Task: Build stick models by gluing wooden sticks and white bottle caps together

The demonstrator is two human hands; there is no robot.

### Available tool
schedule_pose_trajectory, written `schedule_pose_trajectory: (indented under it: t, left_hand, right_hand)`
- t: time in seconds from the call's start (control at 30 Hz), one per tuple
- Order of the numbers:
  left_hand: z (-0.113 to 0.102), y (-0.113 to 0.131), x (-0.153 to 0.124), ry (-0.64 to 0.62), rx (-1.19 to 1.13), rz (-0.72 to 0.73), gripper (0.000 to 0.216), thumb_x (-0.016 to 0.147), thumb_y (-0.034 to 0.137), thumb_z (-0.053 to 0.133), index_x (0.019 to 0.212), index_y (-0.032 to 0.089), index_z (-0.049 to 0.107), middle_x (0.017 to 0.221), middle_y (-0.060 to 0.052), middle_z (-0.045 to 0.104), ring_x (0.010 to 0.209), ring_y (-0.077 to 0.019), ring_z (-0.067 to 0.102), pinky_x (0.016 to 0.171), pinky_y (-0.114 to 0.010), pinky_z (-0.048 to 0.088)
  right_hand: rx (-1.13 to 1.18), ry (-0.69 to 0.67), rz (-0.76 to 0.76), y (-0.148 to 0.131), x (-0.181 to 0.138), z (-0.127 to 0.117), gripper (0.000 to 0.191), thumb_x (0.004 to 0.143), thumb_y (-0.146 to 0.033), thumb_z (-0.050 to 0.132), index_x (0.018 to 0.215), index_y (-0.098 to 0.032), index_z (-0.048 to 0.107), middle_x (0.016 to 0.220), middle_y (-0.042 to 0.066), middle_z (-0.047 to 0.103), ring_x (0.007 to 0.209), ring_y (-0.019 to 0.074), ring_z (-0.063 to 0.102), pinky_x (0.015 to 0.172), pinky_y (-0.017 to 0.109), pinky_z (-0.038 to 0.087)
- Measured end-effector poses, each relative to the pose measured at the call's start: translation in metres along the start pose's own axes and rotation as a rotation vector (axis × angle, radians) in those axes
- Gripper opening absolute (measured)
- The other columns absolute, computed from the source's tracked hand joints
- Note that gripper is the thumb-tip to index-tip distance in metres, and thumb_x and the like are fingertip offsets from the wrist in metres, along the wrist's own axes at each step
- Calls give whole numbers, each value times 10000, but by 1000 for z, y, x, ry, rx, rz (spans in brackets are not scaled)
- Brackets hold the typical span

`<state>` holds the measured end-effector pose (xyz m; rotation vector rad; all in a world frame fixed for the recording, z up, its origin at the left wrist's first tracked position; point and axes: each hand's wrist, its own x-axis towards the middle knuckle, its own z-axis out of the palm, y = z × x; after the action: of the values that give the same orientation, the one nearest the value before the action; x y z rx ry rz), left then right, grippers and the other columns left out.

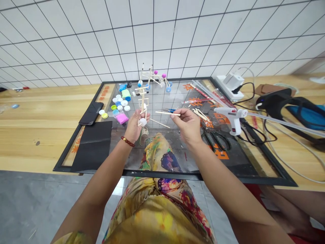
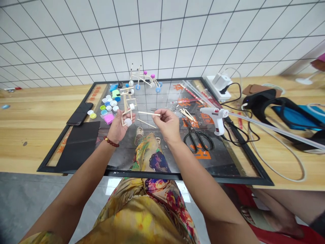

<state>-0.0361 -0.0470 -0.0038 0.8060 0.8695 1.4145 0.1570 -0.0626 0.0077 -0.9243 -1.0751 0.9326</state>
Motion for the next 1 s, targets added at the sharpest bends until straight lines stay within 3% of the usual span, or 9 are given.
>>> schedule_pose_trajectory:
  t: [0.27,0.4,0.53,0.73,0.87,1.0]
  left_hand:
    - [1,-1,-2,-9,-24,-12,558,772,637,722,1053,160,648,917,-89,744,841,-185,707,827,-307,554]
    - [1,1,-1,-6,-49,36,608,710,657,763,1032,151,665,873,-74,744,783,-159,705,770,-277,561]
    - [3,4,-1,72,-69,63,598,761,664,712,1041,138,657,853,-76,744,815,-176,724,768,-286,558]
    - [4,6,-5,90,-103,43,599,723,657,748,1044,157,672,883,-80,750,863,-188,724,789,-289,564]
    - [-2,5,-7,88,-107,36,578,736,649,742,1078,186,690,937,-71,747,890,-177,715,827,-296,568]
    - [-5,5,-9,108,-116,12,533,748,666,719,1066,237,715,983,-68,744,936,-196,710,890,-335,570]
  right_hand:
    - [229,-48,232,1,6,-4,309,559,-343,865,768,-216,675,675,-31,639,600,95,550,578,242,468]
    - [234,-26,196,3,15,-11,312,567,-350,876,746,-214,660,621,-57,600,557,76,539,559,226,481]
    - [196,21,178,10,52,-9,286,550,-264,876,742,-194,676,658,-36,655,581,77,585,566,213,516]
    - [329,191,378,31,129,29,218,612,-122,794,713,-191,613,538,-97,563,475,23,505,483,126,465]
    - [377,226,388,52,161,54,260,643,-150,785,741,-204,551,588,-87,609,529,37,571,515,130,501]
    - [386,331,374,74,186,72,331,641,-165,772,793,-223,485,586,-106,594,500,35,542,475,117,457]
